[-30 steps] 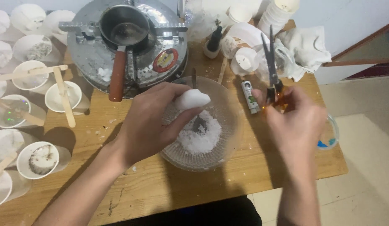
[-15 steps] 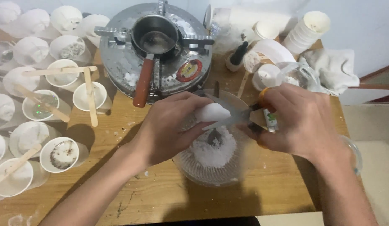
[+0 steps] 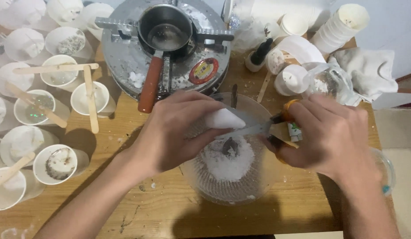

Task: Preparing a wax base by cutting a solid material with scissors into a bowl of powder and stirring the mixture.

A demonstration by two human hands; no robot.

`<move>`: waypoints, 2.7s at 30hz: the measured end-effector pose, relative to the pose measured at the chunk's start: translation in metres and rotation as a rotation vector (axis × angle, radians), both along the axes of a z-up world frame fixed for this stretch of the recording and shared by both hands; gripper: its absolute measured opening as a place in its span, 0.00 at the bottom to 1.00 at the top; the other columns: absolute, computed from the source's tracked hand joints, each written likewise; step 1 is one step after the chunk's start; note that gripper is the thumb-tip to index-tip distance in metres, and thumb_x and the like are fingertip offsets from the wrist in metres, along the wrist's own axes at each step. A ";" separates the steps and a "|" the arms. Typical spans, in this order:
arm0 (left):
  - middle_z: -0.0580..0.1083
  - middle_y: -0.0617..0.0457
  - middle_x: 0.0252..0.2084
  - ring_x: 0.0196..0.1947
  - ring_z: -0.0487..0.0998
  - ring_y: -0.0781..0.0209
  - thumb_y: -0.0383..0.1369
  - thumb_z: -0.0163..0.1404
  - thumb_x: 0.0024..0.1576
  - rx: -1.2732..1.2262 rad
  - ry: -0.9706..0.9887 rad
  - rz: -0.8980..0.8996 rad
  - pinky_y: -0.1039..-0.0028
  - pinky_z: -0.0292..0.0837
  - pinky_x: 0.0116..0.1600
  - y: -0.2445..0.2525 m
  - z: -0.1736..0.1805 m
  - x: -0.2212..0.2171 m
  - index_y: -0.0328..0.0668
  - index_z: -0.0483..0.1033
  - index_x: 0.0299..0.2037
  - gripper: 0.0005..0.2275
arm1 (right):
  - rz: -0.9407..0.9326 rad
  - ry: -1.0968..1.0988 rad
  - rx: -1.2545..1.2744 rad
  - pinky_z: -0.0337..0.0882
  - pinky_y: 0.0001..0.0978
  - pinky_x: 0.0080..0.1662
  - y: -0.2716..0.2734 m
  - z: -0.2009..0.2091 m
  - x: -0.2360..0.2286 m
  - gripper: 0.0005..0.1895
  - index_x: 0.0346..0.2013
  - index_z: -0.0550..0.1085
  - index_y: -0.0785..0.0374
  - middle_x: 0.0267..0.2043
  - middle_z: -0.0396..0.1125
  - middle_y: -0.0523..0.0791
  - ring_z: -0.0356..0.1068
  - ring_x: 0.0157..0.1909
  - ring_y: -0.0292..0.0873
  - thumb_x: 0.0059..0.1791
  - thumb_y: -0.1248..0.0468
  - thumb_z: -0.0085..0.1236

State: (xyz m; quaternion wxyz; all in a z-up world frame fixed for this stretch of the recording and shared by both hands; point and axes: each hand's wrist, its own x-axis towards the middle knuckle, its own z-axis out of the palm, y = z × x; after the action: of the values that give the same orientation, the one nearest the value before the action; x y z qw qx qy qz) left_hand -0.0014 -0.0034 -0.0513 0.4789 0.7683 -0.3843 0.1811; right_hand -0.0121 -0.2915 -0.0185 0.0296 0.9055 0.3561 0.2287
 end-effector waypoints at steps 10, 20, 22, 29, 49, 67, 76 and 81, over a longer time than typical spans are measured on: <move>0.81 0.40 0.44 0.44 0.84 0.47 0.28 0.66 0.54 0.000 -0.050 -0.001 0.58 0.79 0.53 -0.002 -0.015 0.002 0.27 0.74 0.50 0.18 | -0.061 0.024 0.012 0.48 0.33 0.22 -0.004 0.000 -0.009 0.19 0.17 0.62 0.56 0.16 0.55 0.39 0.57 0.22 0.38 0.44 0.64 0.64; 0.82 0.45 0.41 0.39 0.84 0.53 0.29 0.65 0.54 -0.001 0.010 -0.003 0.65 0.77 0.50 -0.006 -0.008 0.003 0.28 0.78 0.46 0.14 | -0.030 0.022 -0.009 0.44 0.30 0.21 -0.016 -0.003 -0.011 0.27 0.12 0.60 0.54 0.11 0.51 0.38 0.50 0.17 0.34 0.49 0.68 0.66; 0.82 0.44 0.41 0.38 0.84 0.53 0.28 0.65 0.54 -0.002 0.008 -0.002 0.66 0.78 0.49 -0.006 -0.009 0.002 0.29 0.79 0.45 0.14 | -0.047 -0.001 -0.013 0.41 0.30 0.23 -0.015 -0.001 -0.013 0.29 0.13 0.58 0.55 0.13 0.50 0.38 0.50 0.19 0.36 0.50 0.66 0.67; 0.82 0.41 0.42 0.41 0.84 0.48 0.29 0.66 0.53 0.024 -0.024 -0.016 0.60 0.75 0.52 -0.006 -0.010 -0.001 0.27 0.77 0.46 0.15 | -0.105 -0.021 -0.035 0.47 0.34 0.26 -0.004 0.002 -0.015 0.20 0.20 0.66 0.54 0.17 0.55 0.39 0.60 0.24 0.41 0.48 0.52 0.66; 0.83 0.44 0.44 0.42 0.85 0.52 0.31 0.66 0.54 0.011 -0.018 -0.025 0.60 0.75 0.53 -0.003 -0.008 -0.003 0.31 0.77 0.48 0.16 | -0.112 -0.036 -0.036 0.40 0.34 0.26 -0.013 -0.002 -0.015 0.31 0.19 0.62 0.54 0.17 0.50 0.39 0.56 0.23 0.40 0.52 0.42 0.67; 0.83 0.46 0.43 0.39 0.85 0.55 0.33 0.67 0.52 0.021 0.033 -0.055 0.62 0.74 0.54 -0.004 -0.005 -0.001 0.32 0.78 0.47 0.17 | -0.189 0.016 -0.075 0.42 0.36 0.26 -0.007 0.001 -0.019 0.35 0.20 0.63 0.53 0.18 0.52 0.38 0.60 0.27 0.40 0.52 0.33 0.67; 0.83 0.45 0.43 0.38 0.85 0.55 0.31 0.66 0.54 -0.003 -0.005 -0.058 0.63 0.72 0.53 -0.002 -0.009 0.000 0.29 0.78 0.47 0.16 | -0.111 -0.001 -0.099 0.49 0.32 0.22 -0.021 -0.004 -0.021 0.26 0.15 0.62 0.53 0.13 0.55 0.36 0.56 0.19 0.35 0.52 0.58 0.66; 0.83 0.48 0.40 0.35 0.83 0.57 0.32 0.64 0.54 0.006 0.057 -0.050 0.64 0.70 0.54 -0.001 -0.005 0.000 0.29 0.79 0.46 0.15 | -0.119 0.037 -0.061 0.47 0.34 0.23 -0.022 -0.002 -0.022 0.24 0.14 0.59 0.54 0.13 0.53 0.38 0.56 0.20 0.38 0.48 0.69 0.63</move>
State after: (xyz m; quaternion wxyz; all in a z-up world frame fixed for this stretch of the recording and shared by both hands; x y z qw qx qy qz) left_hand -0.0015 -0.0048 -0.0559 0.4919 0.7646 -0.3902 0.1459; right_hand -0.0342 -0.3138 -0.0202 0.0641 0.9278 0.3091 0.1990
